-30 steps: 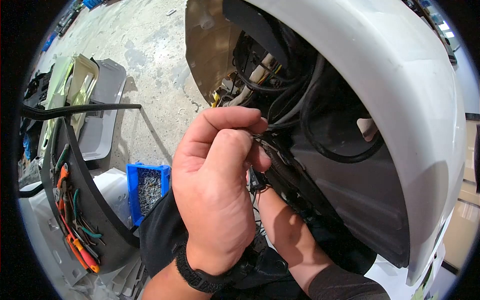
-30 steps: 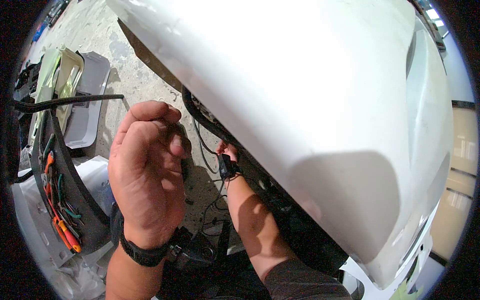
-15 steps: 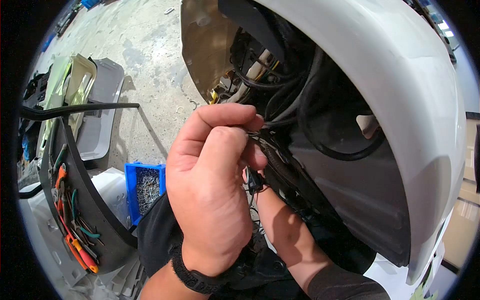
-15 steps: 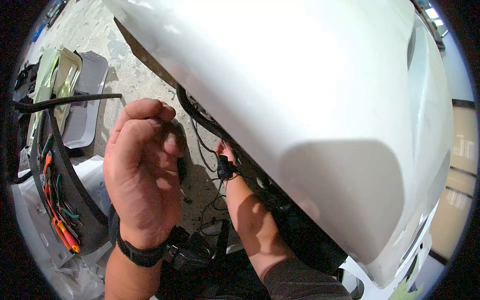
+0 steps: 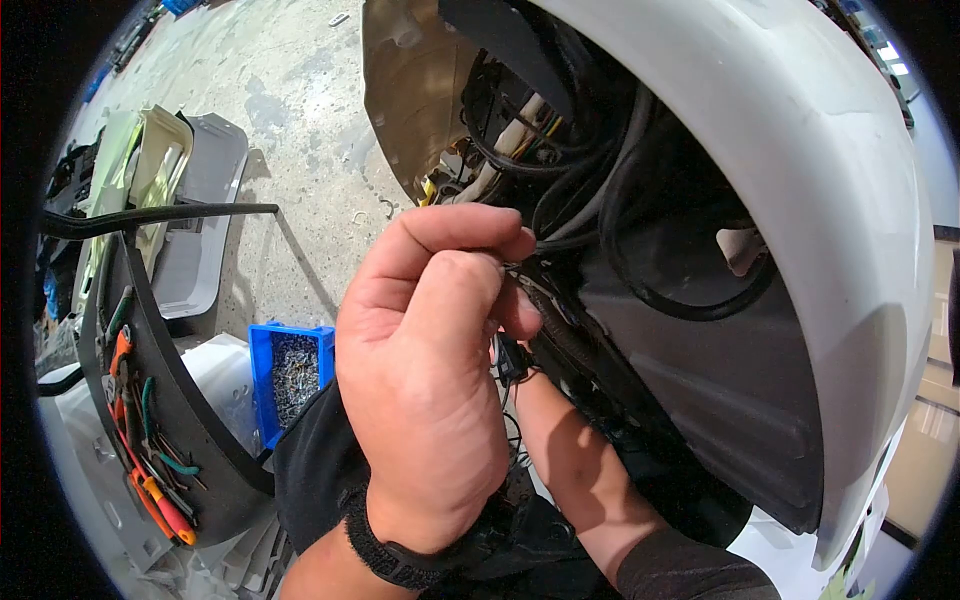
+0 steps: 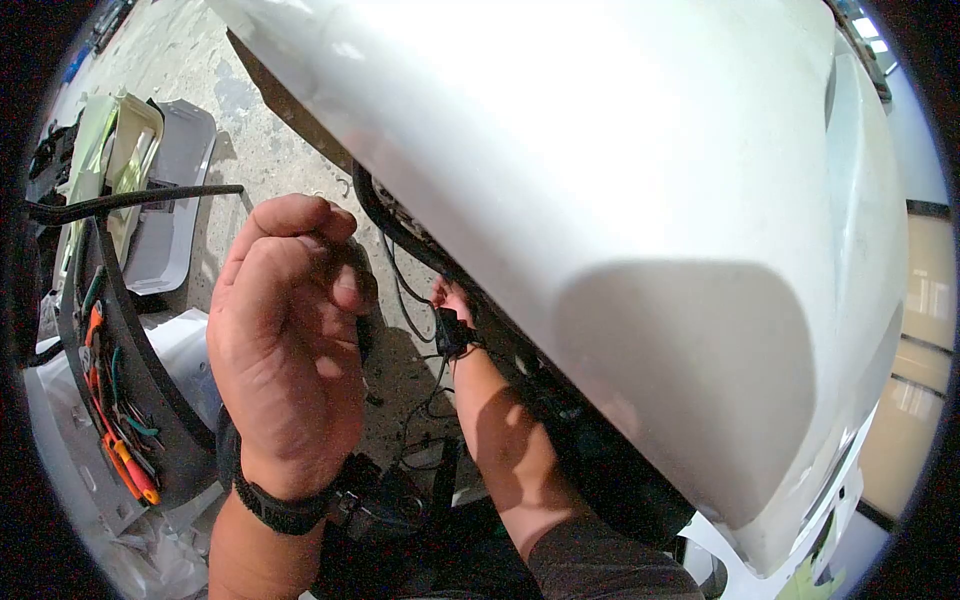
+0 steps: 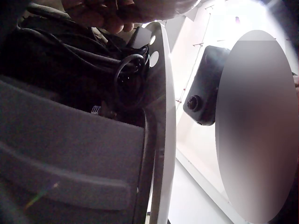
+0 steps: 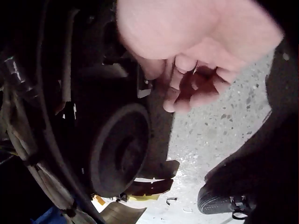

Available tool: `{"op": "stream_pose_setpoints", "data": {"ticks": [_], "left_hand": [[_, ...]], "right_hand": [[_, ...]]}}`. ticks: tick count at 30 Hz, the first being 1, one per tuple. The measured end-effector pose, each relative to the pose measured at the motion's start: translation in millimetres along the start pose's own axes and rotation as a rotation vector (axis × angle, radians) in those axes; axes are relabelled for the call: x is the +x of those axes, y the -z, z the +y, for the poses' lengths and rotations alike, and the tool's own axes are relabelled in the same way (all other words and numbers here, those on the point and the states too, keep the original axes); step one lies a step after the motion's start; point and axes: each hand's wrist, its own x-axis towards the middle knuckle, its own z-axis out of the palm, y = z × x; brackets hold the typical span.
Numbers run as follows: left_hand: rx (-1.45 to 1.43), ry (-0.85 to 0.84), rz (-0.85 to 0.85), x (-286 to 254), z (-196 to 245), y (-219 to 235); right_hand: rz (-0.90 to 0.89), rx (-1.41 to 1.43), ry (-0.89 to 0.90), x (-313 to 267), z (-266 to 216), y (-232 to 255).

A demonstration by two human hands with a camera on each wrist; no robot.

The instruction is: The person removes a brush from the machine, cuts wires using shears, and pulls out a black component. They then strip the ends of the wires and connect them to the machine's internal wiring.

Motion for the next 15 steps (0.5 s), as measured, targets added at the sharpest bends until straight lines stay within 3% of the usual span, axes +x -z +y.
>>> {"op": "stream_pose_setpoints", "data": {"ticks": [3, 6, 8, 12, 15], "left_hand": [[0.0, 0.007, -0.007, 0.1, 0.6, -0.9], [0.01, 0.006, 0.003, -0.3, 0.9, -2.0], [0.007, 0.008, 0.007, -0.5, 0.5, -2.0], [0.008, -0.002, 0.003, -0.3, -1.8, -1.6], [0.029, -0.01, 0.009, -0.4, -2.1, -2.0]], "right_hand": [[0.071, 0.066, -0.07, -5.0, -2.4, -8.3], [0.023, -0.182, -0.003, -14.3, -7.8, -7.8], [-0.105, -0.112, 0.063, -12.2, -3.9, -6.9], [-0.145, -0.005, 0.026, -3.2, -1.3, 1.9], [0.004, 0.022, -0.056, 5.6, 0.0, 7.9]]}}
